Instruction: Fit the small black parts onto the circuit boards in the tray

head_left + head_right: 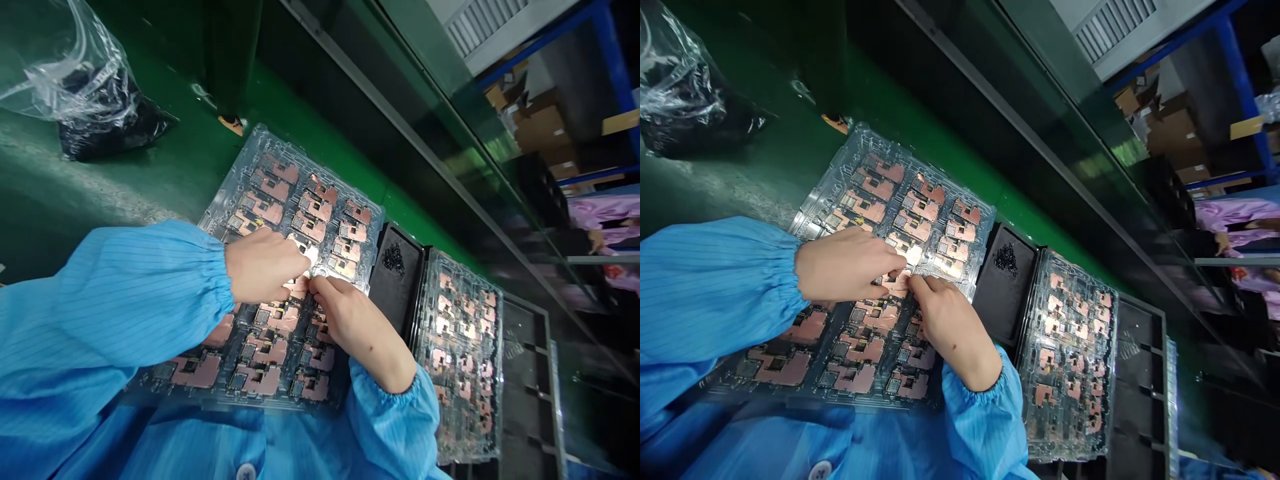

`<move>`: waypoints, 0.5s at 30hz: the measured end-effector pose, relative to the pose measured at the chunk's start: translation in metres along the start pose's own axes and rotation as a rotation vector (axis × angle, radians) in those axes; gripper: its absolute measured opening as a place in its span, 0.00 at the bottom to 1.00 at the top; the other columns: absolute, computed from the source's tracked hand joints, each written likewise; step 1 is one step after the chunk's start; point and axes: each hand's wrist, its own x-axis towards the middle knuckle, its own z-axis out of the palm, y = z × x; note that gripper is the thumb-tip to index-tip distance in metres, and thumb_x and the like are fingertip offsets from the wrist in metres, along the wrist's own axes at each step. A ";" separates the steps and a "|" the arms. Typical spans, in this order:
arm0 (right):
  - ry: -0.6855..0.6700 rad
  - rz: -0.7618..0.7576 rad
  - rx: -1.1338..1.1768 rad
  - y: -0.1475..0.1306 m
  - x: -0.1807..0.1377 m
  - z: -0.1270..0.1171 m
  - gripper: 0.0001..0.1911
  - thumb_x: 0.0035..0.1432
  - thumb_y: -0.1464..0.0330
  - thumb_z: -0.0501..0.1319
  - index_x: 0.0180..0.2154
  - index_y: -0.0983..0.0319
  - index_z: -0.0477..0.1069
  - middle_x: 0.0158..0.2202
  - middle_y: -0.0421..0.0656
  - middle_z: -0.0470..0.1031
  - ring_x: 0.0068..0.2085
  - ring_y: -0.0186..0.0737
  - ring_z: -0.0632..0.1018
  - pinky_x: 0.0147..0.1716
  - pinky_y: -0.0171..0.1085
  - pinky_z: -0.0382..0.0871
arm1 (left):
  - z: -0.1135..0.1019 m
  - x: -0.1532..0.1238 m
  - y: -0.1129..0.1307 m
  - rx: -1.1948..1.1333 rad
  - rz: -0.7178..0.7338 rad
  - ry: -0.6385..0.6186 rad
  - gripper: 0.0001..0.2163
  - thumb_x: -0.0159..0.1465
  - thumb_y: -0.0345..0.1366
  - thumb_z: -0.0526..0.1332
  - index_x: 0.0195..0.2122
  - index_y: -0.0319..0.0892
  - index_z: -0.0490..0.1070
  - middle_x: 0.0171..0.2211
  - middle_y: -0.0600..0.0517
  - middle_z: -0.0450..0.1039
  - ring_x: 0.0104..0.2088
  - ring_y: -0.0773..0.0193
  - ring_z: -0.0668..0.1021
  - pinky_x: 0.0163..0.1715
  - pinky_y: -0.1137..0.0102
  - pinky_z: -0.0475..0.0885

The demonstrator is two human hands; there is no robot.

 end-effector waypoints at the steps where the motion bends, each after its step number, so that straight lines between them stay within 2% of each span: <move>1: -0.005 0.014 0.003 -0.001 0.000 0.000 0.10 0.68 0.81 0.53 0.46 0.63 0.65 0.40 0.45 0.72 0.36 0.40 0.72 0.35 0.37 0.64 | 0.000 0.000 0.000 0.005 0.001 -0.003 0.06 0.62 0.34 0.65 0.39 0.40 0.75 0.34 0.47 0.78 0.36 0.48 0.81 0.31 0.63 0.67; 6: 0.026 0.079 0.052 -0.005 -0.002 0.004 0.06 0.68 0.79 0.54 0.43 0.64 0.64 0.38 0.46 0.71 0.38 0.42 0.72 0.37 0.38 0.65 | 0.000 -0.002 0.002 0.065 0.024 0.012 0.08 0.63 0.34 0.66 0.42 0.38 0.74 0.35 0.45 0.78 0.35 0.46 0.81 0.28 0.63 0.67; 15: 0.101 0.107 0.194 -0.005 -0.002 0.007 0.05 0.69 0.77 0.52 0.40 0.63 0.63 0.37 0.44 0.70 0.36 0.41 0.70 0.36 0.37 0.63 | 0.001 -0.003 0.000 0.022 0.045 0.005 0.05 0.61 0.32 0.66 0.38 0.38 0.76 0.34 0.46 0.79 0.35 0.49 0.81 0.30 0.64 0.68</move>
